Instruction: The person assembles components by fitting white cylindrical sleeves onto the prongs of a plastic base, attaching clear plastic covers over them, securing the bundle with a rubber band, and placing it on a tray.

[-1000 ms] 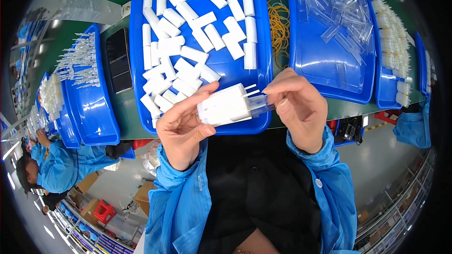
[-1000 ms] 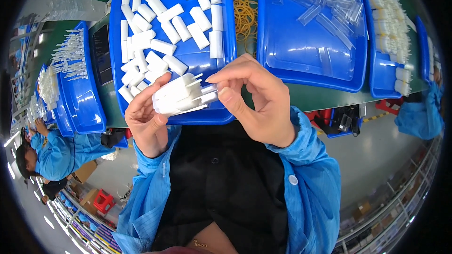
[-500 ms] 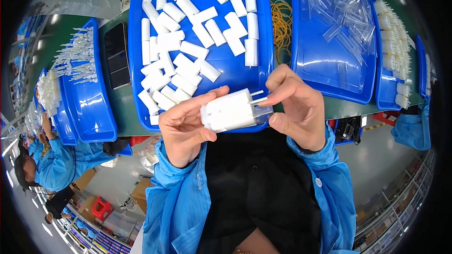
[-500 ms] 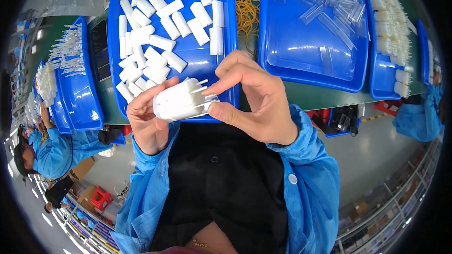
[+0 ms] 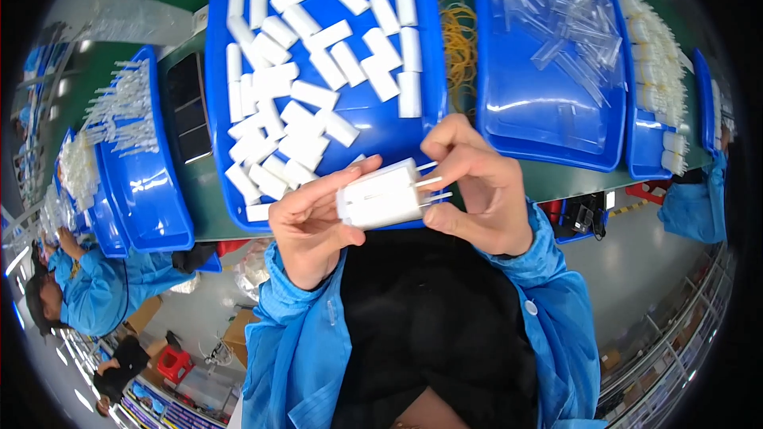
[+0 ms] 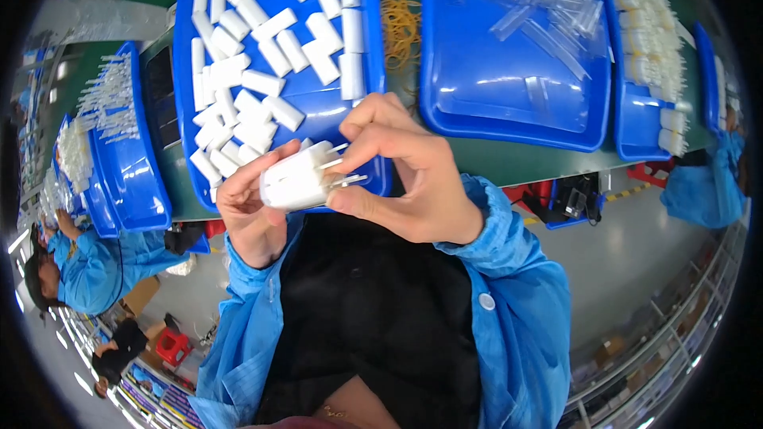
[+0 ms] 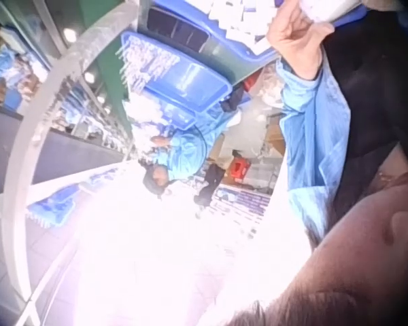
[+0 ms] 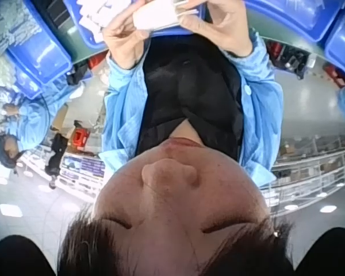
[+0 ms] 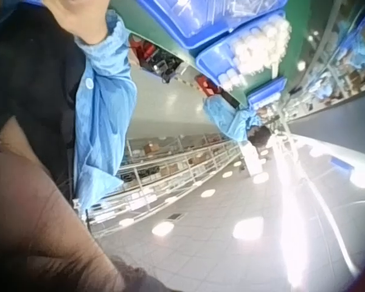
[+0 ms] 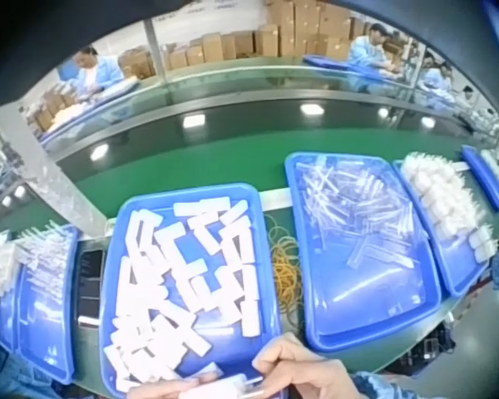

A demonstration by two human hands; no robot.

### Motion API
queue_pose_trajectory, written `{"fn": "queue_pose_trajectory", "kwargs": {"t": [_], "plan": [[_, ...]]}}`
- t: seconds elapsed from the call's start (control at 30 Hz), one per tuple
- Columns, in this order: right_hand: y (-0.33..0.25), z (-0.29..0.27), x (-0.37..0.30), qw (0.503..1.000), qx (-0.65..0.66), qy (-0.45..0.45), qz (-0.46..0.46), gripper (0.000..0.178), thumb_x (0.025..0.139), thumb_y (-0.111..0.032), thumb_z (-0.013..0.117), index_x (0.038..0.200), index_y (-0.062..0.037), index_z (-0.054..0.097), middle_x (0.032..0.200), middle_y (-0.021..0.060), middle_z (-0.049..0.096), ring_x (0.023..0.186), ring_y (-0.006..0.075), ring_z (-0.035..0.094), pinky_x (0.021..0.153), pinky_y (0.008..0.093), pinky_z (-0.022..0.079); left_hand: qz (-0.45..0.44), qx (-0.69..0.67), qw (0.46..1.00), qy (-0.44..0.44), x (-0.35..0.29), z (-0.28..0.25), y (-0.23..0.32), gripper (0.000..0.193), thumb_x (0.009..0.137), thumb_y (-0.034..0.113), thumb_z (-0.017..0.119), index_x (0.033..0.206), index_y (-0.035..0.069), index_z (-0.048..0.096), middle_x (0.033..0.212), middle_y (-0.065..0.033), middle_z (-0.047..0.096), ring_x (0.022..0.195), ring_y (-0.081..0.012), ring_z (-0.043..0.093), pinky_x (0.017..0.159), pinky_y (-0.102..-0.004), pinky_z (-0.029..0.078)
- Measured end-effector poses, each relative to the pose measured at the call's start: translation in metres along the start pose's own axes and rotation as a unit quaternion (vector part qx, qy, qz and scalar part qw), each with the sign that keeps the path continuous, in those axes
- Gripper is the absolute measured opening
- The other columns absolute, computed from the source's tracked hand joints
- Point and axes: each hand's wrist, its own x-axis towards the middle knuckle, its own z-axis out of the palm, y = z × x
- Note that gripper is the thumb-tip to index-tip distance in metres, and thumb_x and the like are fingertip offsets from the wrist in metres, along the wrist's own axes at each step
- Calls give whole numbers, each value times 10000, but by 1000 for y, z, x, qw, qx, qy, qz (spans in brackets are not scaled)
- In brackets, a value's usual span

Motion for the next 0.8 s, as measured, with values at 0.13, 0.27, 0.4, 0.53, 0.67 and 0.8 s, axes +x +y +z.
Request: {"fn": "queue_pose_trajectory", "kwargs": {"t": [0.13, 0.27, 0.4, 0.53, 0.67, 0.8], "plan": [[5, -6, 5, 997, -21, -59, -35, 251, 660, -109, 756, 836, -32, 596, 858, 93, 495, 805, 194, 445, 744, 311, 328, -15, 11, 999, 39, -4, -2, 3, 591, 637, 105, 770, 1120, -103, 500, 1130, -294, 514, 1074, -319, 527, 949, -376, 385], [-16, -19, 3, 995, -82, -55, -16, 293, 638, -125, 768, 859, -34, 599, 865, 80, 524, 799, 187, 482, 729, 307, 356, -29, -11, 999, 32, -3, -2, 1, 574, 658, 124, 751, 1129, -89, 501, 1161, -289, 495, 1085, -320, 521, 960, -384, 372], [-24, -59, -11, 835, -504, 220, 6, 324, 612, -196, 764, 830, -49, 575, 751, 78, 542, 734, 247, 511, 689, 340, 381, -29, -3, 998, 62, -7, -14, -2, 569, 683, 196, 727, 1159, -26, 508, 1183, -281, 483, 1105, -329, 506, 971, -403, 359], [-30, -91, -34, 626, -733, 235, 126, 274, 677, -197, 712, 806, -24, 543, 769, 110, 519, 747, 293, 491, 666, 375, 372, -18, -4, 996, 87, -7, -14, -1, 534, 706, 191, 700, 1169, 5, 509, 1184, -283, 482, 1107, -326, 506, 965, -414, 366], [-11, -108, -36, 688, -676, 211, 157, 232, 700, -157, 685, 801, -12, 535, 739, 116, 512, 749, 298, 494, 650, 377, 378, -52, 15, 996, 66, -8, -12, 2, 594, 766, 282, 657, 1236, 4, 422, 1237, -234, 448, 1138, -338, 463, 951, -444, 382], [-6, -89, -22, 743, -614, 254, 79, 166, 739, -98, 652, 805, -2, 534, 721, 120, 557, 659, 269, 523, 583, 330, 406, -43, 17, 997, 59, -8, -8, 3, 574, 786, 299, 637, 1225, -2, 424, 1180, -195, 495, 1078, -323, 508, 921, -431, 412]]}}
